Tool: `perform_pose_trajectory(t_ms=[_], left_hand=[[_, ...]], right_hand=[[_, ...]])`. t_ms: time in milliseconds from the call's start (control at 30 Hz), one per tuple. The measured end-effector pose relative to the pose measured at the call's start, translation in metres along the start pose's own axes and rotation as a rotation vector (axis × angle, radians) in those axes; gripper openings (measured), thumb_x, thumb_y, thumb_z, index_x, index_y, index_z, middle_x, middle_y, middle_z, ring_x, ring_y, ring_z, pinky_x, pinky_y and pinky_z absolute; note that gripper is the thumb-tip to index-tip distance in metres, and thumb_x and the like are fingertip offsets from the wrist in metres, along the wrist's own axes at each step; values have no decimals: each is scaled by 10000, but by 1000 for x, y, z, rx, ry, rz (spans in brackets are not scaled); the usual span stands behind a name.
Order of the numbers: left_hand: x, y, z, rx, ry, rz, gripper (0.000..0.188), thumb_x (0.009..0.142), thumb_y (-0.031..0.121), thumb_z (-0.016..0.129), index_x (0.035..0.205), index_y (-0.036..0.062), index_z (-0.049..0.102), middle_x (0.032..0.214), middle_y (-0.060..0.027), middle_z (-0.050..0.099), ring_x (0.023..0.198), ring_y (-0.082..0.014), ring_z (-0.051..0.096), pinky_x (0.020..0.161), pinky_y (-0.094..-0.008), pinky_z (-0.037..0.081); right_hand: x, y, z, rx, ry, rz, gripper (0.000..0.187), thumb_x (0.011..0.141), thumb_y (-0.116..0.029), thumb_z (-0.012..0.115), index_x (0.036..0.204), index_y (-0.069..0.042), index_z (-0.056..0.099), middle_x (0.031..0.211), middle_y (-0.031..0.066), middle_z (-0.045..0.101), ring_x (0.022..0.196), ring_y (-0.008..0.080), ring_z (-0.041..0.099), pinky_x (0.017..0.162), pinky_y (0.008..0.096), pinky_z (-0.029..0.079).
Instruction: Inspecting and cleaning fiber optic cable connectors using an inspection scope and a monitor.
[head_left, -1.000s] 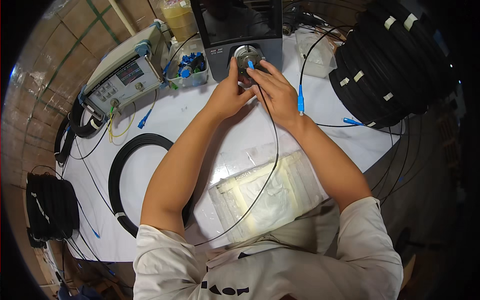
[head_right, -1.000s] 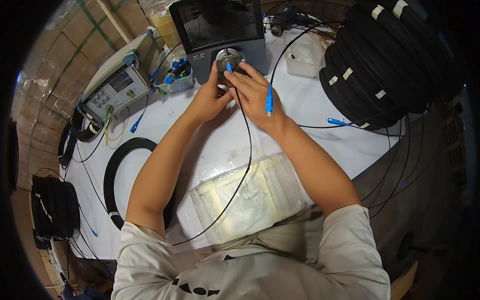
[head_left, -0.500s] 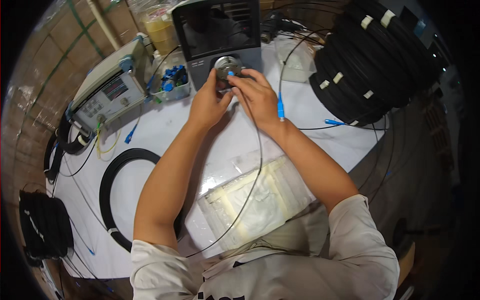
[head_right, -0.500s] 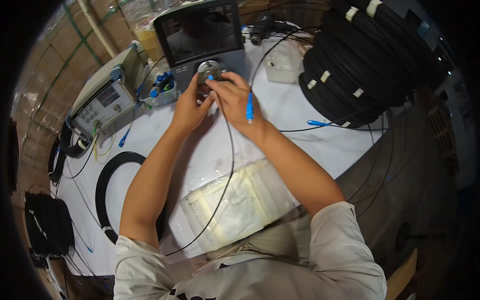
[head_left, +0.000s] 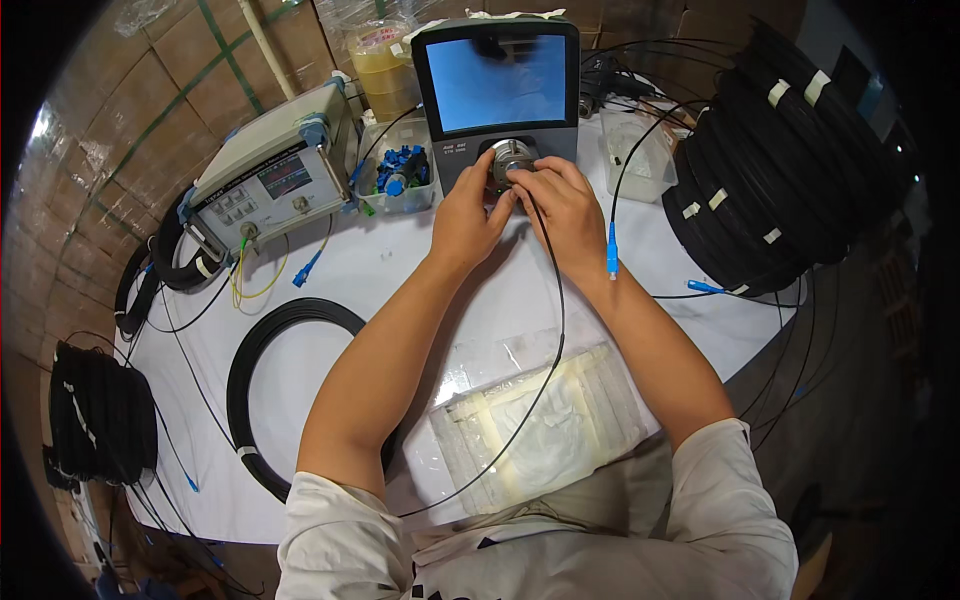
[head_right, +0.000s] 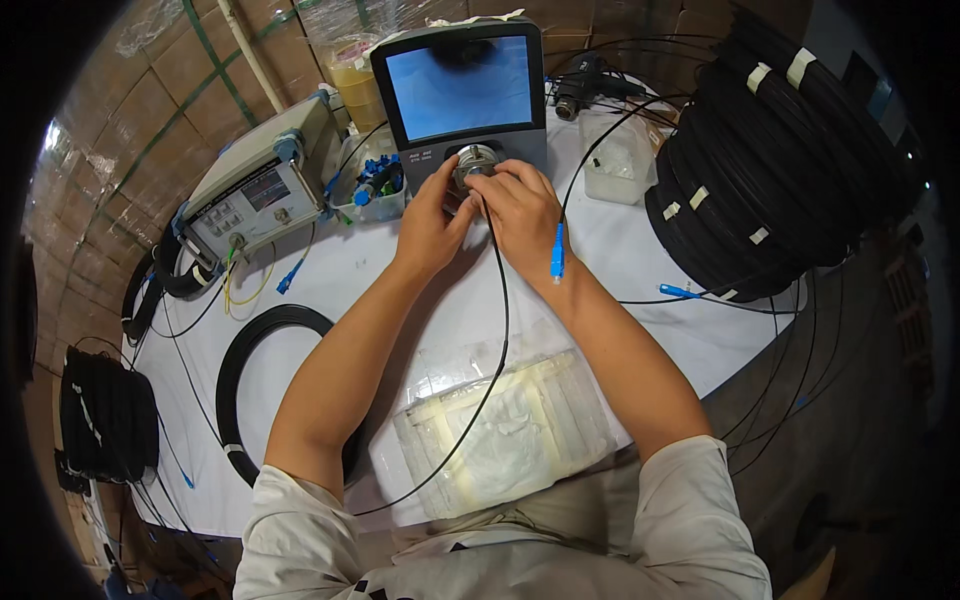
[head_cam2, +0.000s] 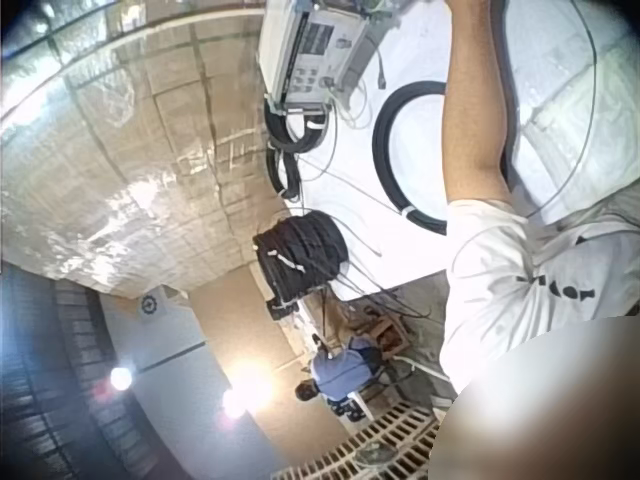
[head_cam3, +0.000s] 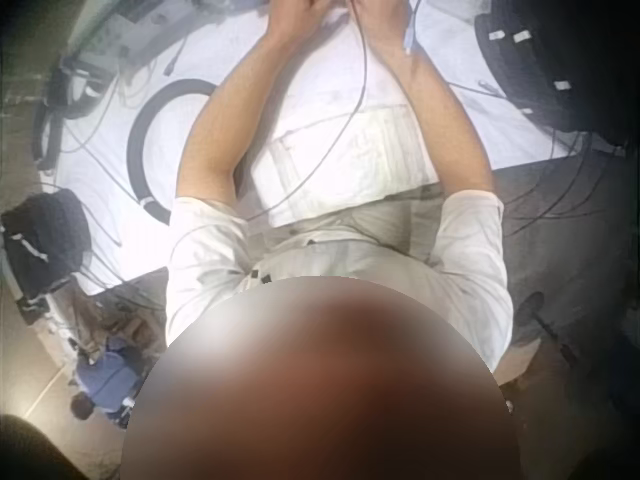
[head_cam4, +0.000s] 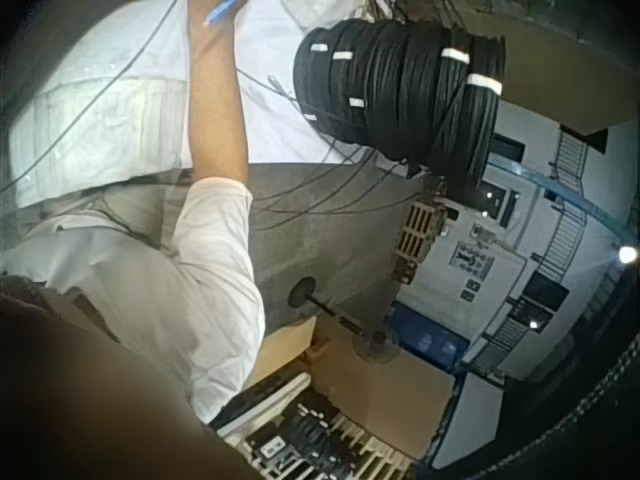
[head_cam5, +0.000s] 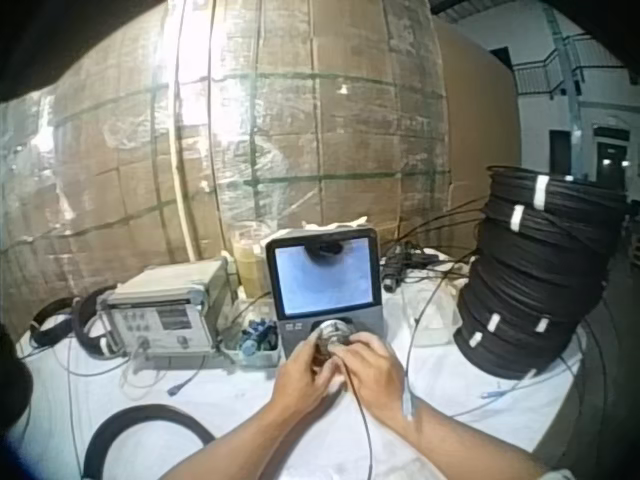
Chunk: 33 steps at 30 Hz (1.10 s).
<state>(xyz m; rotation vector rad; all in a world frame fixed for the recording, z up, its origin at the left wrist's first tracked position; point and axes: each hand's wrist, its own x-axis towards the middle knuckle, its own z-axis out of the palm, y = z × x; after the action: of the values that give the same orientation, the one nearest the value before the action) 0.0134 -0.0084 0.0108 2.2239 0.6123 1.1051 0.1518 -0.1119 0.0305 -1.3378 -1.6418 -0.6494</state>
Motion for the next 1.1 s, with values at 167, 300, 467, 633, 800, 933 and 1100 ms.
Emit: perform_pose_trajectory(t_ms=[167,300,467,633,800,933,1100], left_hand=[[2,-4,-1,38,49,27,588,982,240,735,1504,69,524,1086,-118,662,880,-258,708,765,-373,562],[5,3,0,37,55,17,549,983,260,745,1472,82,572,1076,-107,660,855,-248,689,761,-366,559],[3,2,-1,48,81,39,516,977,258,759,1446,102,612,1160,-87,639,871,-227,676,765,-356,566],[5,2,0,-18,107,83,514,969,219,770,1445,100,617,1274,-84,608,915,-217,681,759,-334,589],[7,5,2,-52,86,54,508,959,104,768,1447,79,631,1334,-96,588,928,-139,619,764,-263,574],[8,2,0,-75,93,55,511,959,96,768,1450,71,626,1336,-94,587,947,-129,608,760,-260,570],[5,4,4,-72,107,48,492,959,89,769,1428,52,626,1324,-102,595,961,-137,642,763,-268,579]], right_hand=[[1,-4,4,137,78,54,371,860,-1,748,1221,-76,711,961,110,679,956,349,651,854,457,540],[-7,5,2,93,76,174,627,802,26,778,1391,-63,581,1087,158,615,1001,373,617,863,465,523],[-7,4,12,95,66,230,681,744,10,818,1377,-59,578,1191,168,575,1086,390,591,932,468,503],[1,13,27,44,24,267,638,739,-31,843,1318,-56,576,1215,168,569,1128,413,580,967,478,495],[-1,22,37,107,44,339,630,744,-45,855,1308,-83,577,1211,155,579,1132,416,581,967,488,497],[-1,20,36,110,22,332,632,750,-31,856,1314,-120,584,1197,141,591,1127,416,591,946,487,513],[-2,21,33,125,24,333,640,745,-18,856,1320,-131,598,1193,127,600,1128,407,603,942,477,521]])
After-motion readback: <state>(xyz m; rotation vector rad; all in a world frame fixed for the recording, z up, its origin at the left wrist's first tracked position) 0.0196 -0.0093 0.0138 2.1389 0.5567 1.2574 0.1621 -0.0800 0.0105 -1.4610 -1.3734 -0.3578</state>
